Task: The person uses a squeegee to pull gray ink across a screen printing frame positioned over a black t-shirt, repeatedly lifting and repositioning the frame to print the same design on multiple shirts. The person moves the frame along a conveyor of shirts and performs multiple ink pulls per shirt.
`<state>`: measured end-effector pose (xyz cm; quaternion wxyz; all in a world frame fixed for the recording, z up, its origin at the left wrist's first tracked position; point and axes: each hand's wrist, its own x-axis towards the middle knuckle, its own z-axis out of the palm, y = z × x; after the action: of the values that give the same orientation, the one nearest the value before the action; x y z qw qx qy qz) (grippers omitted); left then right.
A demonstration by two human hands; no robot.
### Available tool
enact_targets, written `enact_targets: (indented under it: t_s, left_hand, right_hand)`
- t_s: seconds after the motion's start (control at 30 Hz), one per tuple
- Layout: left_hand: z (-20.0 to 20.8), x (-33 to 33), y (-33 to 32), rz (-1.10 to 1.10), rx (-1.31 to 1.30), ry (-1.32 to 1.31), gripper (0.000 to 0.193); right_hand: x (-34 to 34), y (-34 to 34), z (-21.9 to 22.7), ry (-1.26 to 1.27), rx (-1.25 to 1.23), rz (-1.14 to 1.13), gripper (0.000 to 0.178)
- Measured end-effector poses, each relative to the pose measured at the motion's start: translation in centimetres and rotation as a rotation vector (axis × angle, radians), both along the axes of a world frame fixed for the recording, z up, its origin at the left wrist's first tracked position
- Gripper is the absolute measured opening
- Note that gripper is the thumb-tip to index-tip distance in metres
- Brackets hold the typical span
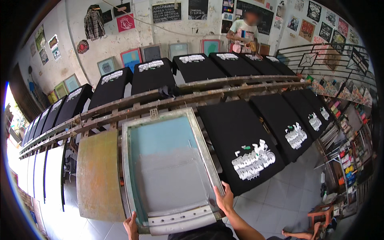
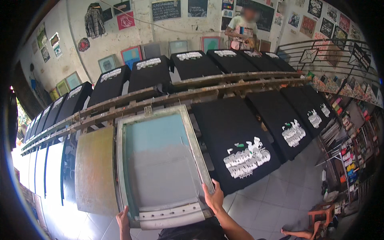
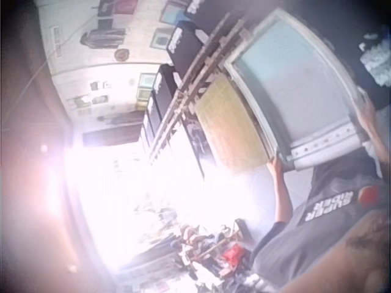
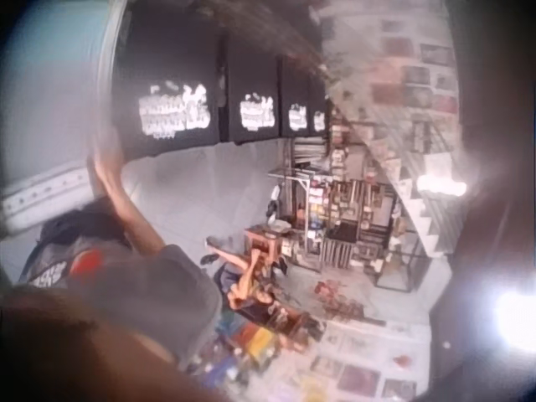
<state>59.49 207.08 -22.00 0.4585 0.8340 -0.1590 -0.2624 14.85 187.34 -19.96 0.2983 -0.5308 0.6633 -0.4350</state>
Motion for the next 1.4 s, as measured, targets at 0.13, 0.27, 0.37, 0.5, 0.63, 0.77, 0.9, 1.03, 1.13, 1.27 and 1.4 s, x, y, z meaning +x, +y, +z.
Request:
enact_targets:
  t_s: [0.13, 0.27, 0.37, 0.5, 0.63, 0.77, 0.9, 1.03, 1.13, 1.27, 1.4]
  left_hand:
    - [2.8, -2.0, -2.0, 0.030, -0.078, 0.032, 0.053]
    - [1.3, -1.8, 0.0, 0.034, -0.039, 0.034, 0.051]
    - [-1.7, 0.2, 0.3, -0.008, -0.105, -0.073, 0.047]
    - [-1.8, 0.9, 0.1, -0.080, -0.063, -0.143, 0.049]
    - [-2.6, -0.9, -0.5, 0.051, -0.279, -0.373, 0.052]
    - [5.0, -2.2, -1.2, -0.077, -0.198, -0.319, 0.038]
    - [10.6, -6.6, -2.6, -0.419, -0.427, -0.476, 0.049]
    - [15.8, -10.0, -4.3, -0.894, -0.131, -0.806, 0.064]
    - [12.7, -8.6, -4.5, -1.026, -0.041, -0.952, 0.061]
    - [13.0, -8.4, -5.7, -1.070, 0.007, -0.926, 0.053]
    - [11.8, -7.7, -4.9, -1.127, -0.051, -0.878, 0.048]
  right_hand:
    - [0.0, 1.6, 4.8, 0.347, -0.306, 0.276, 0.072]
    - [-0.6, 6.2, 6.3, 0.381, -0.246, 0.949, 0.072]
    - [0.5, 9.4, 7.4, 0.736, -0.447, 1.116, 0.055]
    - [1.2, 8.8, 7.1, 0.907, -0.517, 1.137, 0.028]
    - [2.7, 7.5, 6.8, 0.890, -0.460, 1.144, 0.031]
    - [3.3, 5.5, 8.6, 0.800, -0.385, 1.122, 0.022]
    - [4.0, 3.5, 8.9, 0.763, -0.410, 1.041, 0.022]
    - [4.7, 2.9, 8.0, 0.757, -0.383, 0.907, 0.022]
    - [4.8, 3.3, 7.9, 0.791, -0.351, 0.849, 0.018]
    - [4.3, 3.8, 8.4, 0.814, -0.324, 0.757, 0.012]
    - [4.2, 5.1, 7.8, 0.738, -0.298, 0.753, 0.028]
